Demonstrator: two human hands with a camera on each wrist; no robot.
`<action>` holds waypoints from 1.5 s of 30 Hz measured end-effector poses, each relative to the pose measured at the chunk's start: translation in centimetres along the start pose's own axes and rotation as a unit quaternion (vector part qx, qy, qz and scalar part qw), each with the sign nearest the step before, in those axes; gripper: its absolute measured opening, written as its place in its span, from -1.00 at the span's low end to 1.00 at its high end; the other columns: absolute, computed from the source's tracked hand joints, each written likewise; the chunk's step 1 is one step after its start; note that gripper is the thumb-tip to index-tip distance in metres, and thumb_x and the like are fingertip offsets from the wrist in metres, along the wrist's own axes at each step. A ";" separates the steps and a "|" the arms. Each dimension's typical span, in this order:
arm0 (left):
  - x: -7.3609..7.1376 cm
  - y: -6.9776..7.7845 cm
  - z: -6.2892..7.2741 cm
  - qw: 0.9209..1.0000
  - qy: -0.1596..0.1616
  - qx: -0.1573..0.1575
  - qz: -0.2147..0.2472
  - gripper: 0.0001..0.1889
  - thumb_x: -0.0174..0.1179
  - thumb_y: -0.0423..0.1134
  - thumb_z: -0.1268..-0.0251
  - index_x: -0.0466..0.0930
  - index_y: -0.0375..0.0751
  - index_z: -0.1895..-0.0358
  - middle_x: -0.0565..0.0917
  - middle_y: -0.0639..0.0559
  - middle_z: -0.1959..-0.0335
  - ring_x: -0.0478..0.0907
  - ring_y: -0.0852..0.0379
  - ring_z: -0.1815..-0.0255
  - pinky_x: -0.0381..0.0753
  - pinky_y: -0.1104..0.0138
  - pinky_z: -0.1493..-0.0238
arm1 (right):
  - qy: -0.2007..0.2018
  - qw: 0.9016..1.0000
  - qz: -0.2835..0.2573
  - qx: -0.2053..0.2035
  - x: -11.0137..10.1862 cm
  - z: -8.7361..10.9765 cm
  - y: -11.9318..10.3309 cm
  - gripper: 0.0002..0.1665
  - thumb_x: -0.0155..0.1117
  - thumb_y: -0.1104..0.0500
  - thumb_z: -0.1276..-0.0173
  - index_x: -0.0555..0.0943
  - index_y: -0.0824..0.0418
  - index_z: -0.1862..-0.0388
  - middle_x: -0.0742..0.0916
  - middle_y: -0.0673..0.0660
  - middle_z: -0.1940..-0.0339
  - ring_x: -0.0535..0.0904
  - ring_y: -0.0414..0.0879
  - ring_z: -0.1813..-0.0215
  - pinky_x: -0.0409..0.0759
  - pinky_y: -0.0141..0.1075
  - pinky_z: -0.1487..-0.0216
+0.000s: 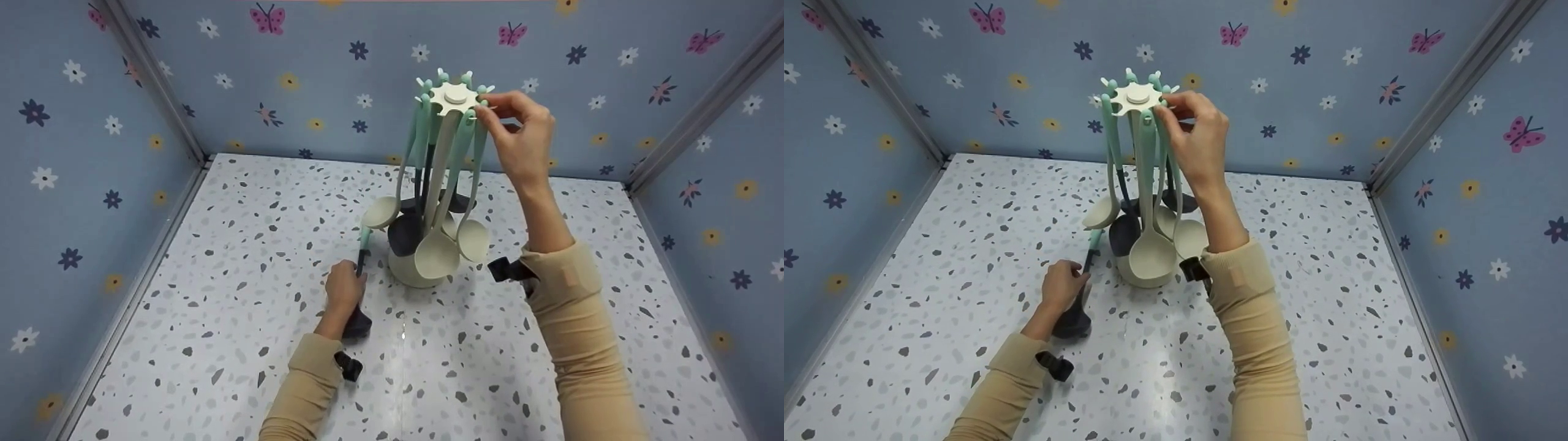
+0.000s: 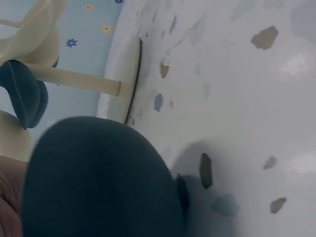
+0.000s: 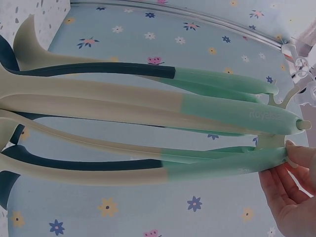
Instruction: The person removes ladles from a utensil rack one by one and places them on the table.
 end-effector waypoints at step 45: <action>-5.4 13.1 1.1 0.849 0.101 0.331 0.400 -0.64 0.14 -0.54 -0.07 0.37 -0.59 0.03 0.46 -0.36 0.15 0.47 -0.25 0.13 0.54 0.17 0.21 | -0.003 1.000 -0.009 0.001 0.0 -0.4 1.5 -0.79 0.31 0.21 -0.08 0.63 0.33 0.32 0.67 0.12 0.38 0.54 -0.11 0.36 0.53 -0.43 0.34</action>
Point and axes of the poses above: each hand's wrist, its own z-axis away from the middle knuckle, its own x-axis out of the palm, y = z × x, the point moved 2 cm from there along -z, towards the middle knuckle
